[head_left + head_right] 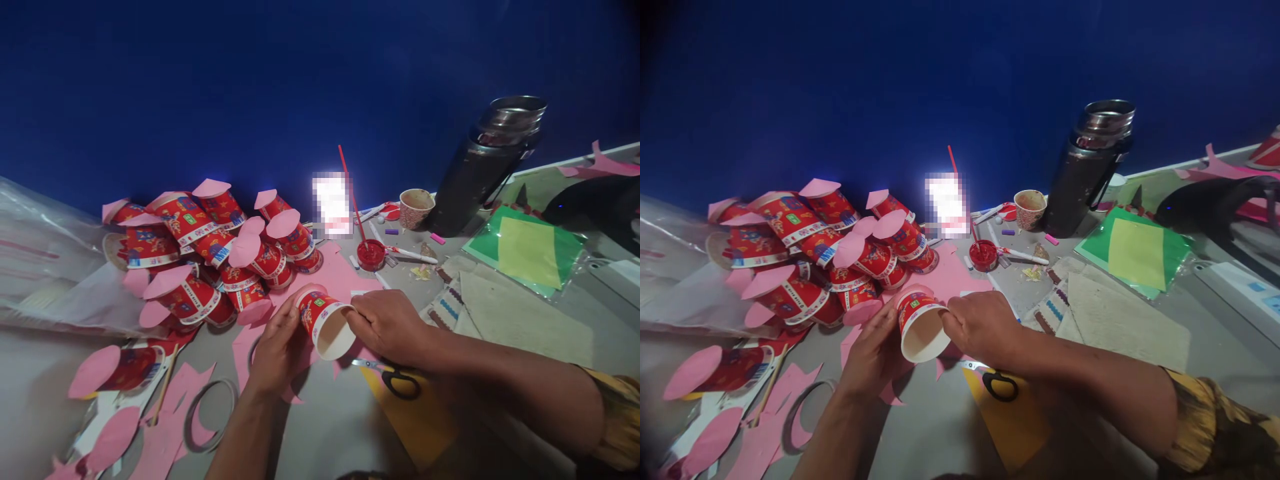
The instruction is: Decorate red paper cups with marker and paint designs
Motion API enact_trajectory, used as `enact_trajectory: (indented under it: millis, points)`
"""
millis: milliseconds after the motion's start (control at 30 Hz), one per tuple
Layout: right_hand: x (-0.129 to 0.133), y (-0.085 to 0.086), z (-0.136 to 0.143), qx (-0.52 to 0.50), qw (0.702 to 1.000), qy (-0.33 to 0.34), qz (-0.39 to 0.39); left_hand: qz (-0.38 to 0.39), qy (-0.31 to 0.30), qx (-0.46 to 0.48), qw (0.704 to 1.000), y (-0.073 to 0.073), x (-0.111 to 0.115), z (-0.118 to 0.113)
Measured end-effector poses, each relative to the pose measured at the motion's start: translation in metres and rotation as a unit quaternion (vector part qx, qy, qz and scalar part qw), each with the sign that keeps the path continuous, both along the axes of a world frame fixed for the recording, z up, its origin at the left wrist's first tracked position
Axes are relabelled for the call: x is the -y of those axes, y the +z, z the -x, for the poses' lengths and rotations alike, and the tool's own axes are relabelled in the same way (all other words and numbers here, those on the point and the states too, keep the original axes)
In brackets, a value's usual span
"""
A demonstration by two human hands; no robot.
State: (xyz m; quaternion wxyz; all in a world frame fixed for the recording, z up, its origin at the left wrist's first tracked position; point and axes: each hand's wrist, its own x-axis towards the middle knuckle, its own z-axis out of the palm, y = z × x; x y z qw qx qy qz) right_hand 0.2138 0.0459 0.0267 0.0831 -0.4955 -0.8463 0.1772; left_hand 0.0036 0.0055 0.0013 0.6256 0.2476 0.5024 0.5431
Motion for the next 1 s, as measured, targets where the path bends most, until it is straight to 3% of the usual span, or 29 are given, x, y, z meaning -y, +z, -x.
enact_trajectory:
  millis: [133, 333, 733, 1000]
  points:
    - [-0.002, -0.001, -0.001, -0.014, 1.0, -0.013, 0.003, -0.029, 0.056, -0.132, 0.989, -0.009, -0.001, 0.001]
    - [-0.003, -0.001, -0.001, -0.014, 1.0, -0.02, 0.016, -0.087, 0.064, -0.369, 0.923, 0.002, 0.0, -0.007]
    - [-0.001, -0.008, -0.001, -0.023, 0.999, -0.032, -0.03, -0.078, 0.085, -0.485, 0.867, 0.006, 0.002, -0.01]
    - [0.001, -0.011, -0.001, -0.028, 0.997, -0.028, -0.071, -0.06, 0.083, -0.525, 0.845, 0.007, 0.005, -0.012]
